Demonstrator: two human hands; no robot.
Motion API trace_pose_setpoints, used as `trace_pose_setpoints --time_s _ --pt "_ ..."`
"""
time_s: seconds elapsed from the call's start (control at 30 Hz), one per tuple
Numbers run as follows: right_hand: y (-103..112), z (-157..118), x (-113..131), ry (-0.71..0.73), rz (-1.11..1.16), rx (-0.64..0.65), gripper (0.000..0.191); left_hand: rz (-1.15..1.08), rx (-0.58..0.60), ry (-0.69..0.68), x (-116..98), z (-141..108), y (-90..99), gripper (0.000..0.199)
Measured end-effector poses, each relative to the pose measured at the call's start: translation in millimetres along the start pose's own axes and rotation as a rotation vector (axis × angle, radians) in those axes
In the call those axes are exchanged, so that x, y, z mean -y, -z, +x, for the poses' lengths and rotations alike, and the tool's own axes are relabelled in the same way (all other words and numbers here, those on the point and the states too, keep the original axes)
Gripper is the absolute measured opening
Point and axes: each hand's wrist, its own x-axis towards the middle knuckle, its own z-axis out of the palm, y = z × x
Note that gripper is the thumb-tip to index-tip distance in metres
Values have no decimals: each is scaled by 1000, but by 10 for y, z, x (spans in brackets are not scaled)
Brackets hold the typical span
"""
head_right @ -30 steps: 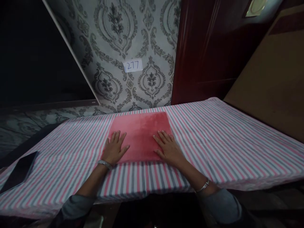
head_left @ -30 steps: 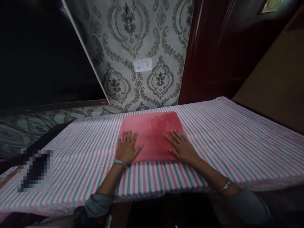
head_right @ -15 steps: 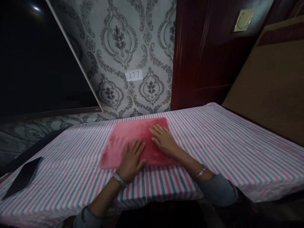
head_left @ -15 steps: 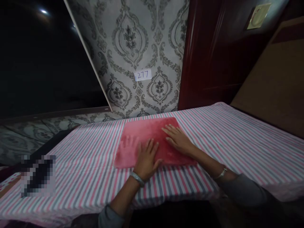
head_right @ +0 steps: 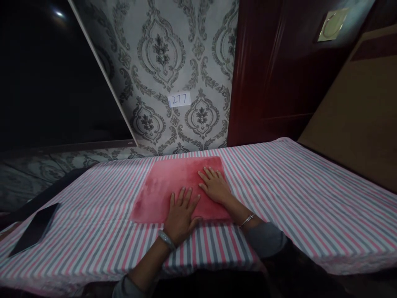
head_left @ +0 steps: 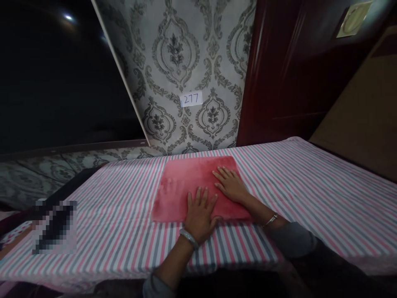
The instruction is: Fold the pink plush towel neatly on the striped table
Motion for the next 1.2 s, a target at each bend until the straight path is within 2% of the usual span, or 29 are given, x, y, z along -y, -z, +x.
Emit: trace_pose_setpoints --time_s 0.1,0.27,0.4,0.57,0.67,0.73,0.87,0.97,1.07,1.2 --pt "52 163 -26 -92 273 11 59 5 -4 6 -4 7 1 71" --pt "115 440 39 -367 939 -351 68 14 -8 5 1 13 7 71" --pt "-78 440 130 -552 1330 -587 70 -2 -13 13 -6 10 31 69" --pt "-278 364 118 -544 1398 -602 72 -66 89 56 -28 76 228 61" --pt "-266 330 22 -507 1403 -572 79 -117 110 89 -108 284 390 51" --pt "-249 302 -55 -454 1353 -527 83 -141 105 61 -187 510 436 51" --pt "-271 258 -146 -359 1242 -466 86 -127 163 8 -297 994 294 58" --pt "-321 249 -135 -386 1262 -493 83 -74 214 33 -282 1194 95 58" --pt "-367 254 -102 -419 1296 -510 78 -37 232 35 -198 1214 -28 58" --pt "-389 262 -97 -422 1315 -498 77 14 192 115 92 1071 9 60"
